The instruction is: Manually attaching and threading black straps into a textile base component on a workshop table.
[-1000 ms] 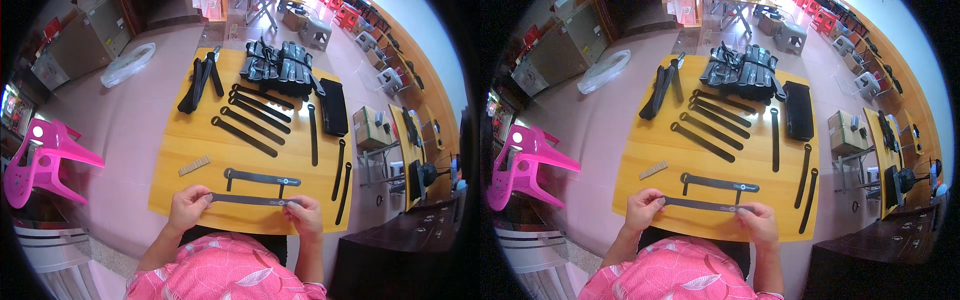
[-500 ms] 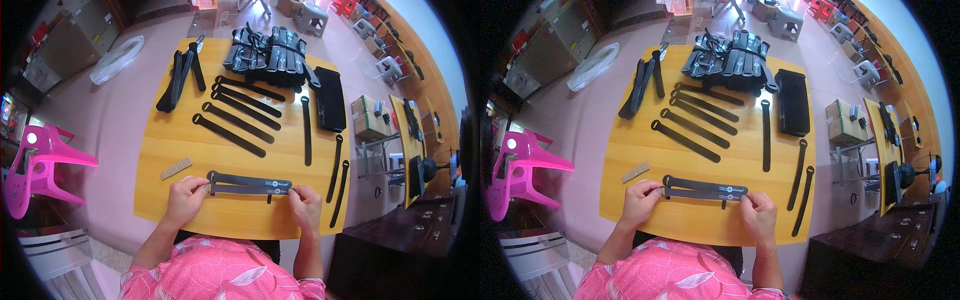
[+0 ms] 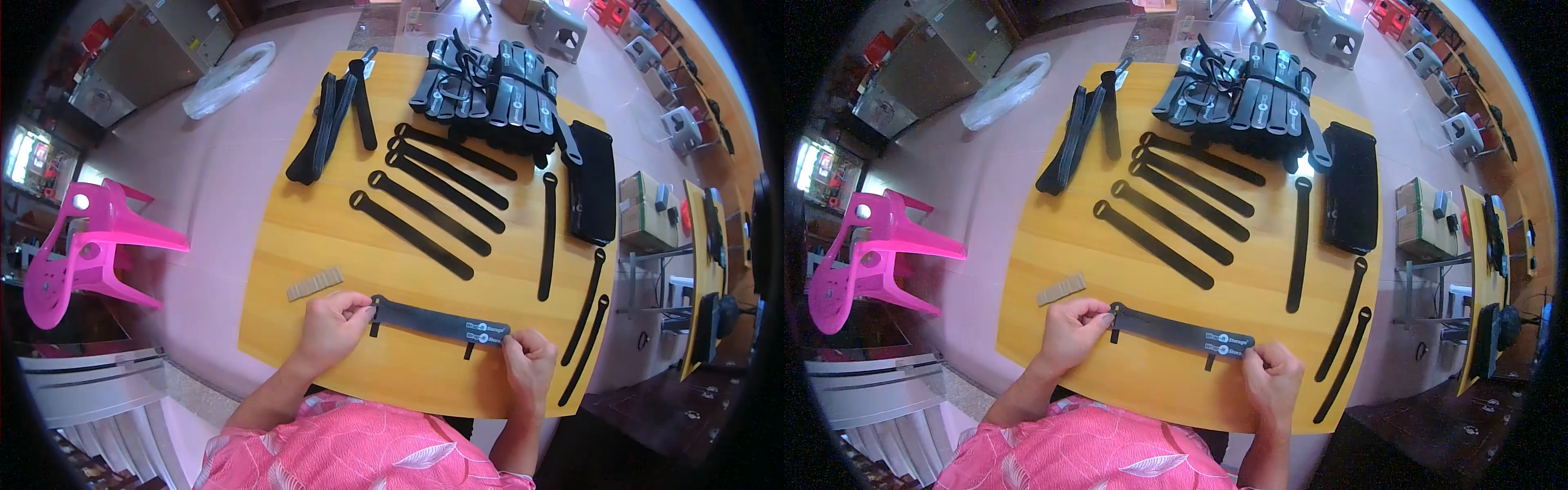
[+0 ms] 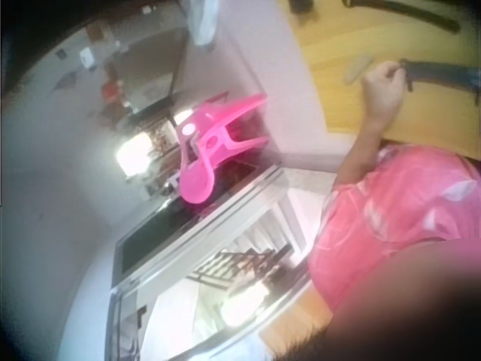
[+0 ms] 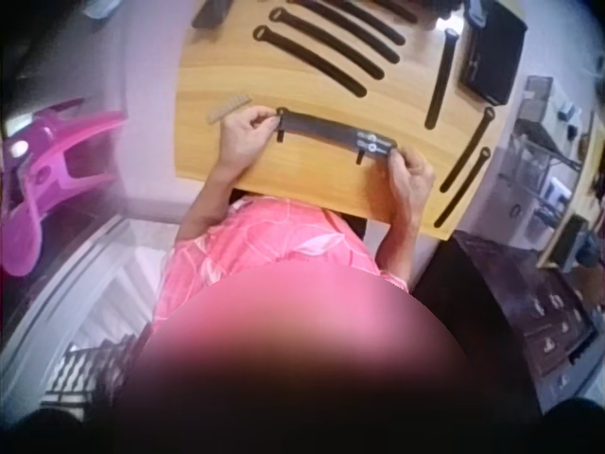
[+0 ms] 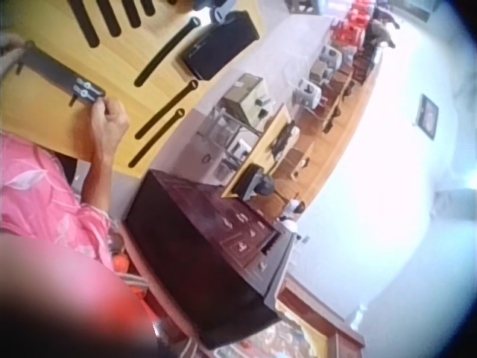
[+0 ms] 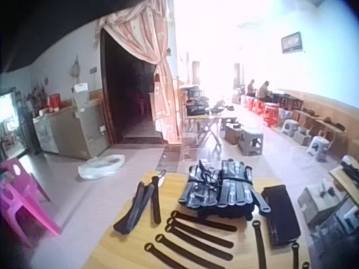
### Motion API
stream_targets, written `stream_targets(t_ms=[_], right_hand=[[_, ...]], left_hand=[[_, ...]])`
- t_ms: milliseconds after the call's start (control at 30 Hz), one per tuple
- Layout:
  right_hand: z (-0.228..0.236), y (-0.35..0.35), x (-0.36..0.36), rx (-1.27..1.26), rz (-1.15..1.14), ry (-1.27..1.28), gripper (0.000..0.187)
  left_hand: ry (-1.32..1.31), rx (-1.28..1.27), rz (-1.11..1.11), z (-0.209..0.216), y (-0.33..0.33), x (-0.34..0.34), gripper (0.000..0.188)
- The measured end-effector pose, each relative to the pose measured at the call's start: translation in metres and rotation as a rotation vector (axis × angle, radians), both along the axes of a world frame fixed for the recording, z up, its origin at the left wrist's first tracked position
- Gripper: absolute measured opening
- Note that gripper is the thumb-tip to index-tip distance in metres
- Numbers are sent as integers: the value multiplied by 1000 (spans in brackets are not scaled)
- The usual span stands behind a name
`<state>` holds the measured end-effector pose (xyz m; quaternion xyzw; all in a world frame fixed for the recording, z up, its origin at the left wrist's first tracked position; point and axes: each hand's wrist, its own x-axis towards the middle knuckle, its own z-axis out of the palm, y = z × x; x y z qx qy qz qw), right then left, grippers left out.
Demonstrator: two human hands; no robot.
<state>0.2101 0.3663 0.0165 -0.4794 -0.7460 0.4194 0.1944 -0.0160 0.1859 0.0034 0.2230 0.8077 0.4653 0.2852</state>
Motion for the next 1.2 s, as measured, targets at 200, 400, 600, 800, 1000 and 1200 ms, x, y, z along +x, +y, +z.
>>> stream_targets(t_ms=[200,400,600,800,1000,1200], right_hand=[[-4,5,-1,-2,-30,-27,11],[-7,6,-3,45,-1,-44,11],[-10,2,-2,52,-37,-10,9],[-10,3,-2,55,-31,-41,9],[-8,3,-4,41,-29,-56,9],[-7,4,1,23,-52,-85,10]], left_hand=[[8,6,17,-2,1,1,10],[31,21,33,-5,-1,0,10],[102,8,16,-6,0,0,10],[151,11,12,-5,1,0,8],[195,-9,-5,-1,2,1,7],[228,40,-24,-3,5,3,5]])
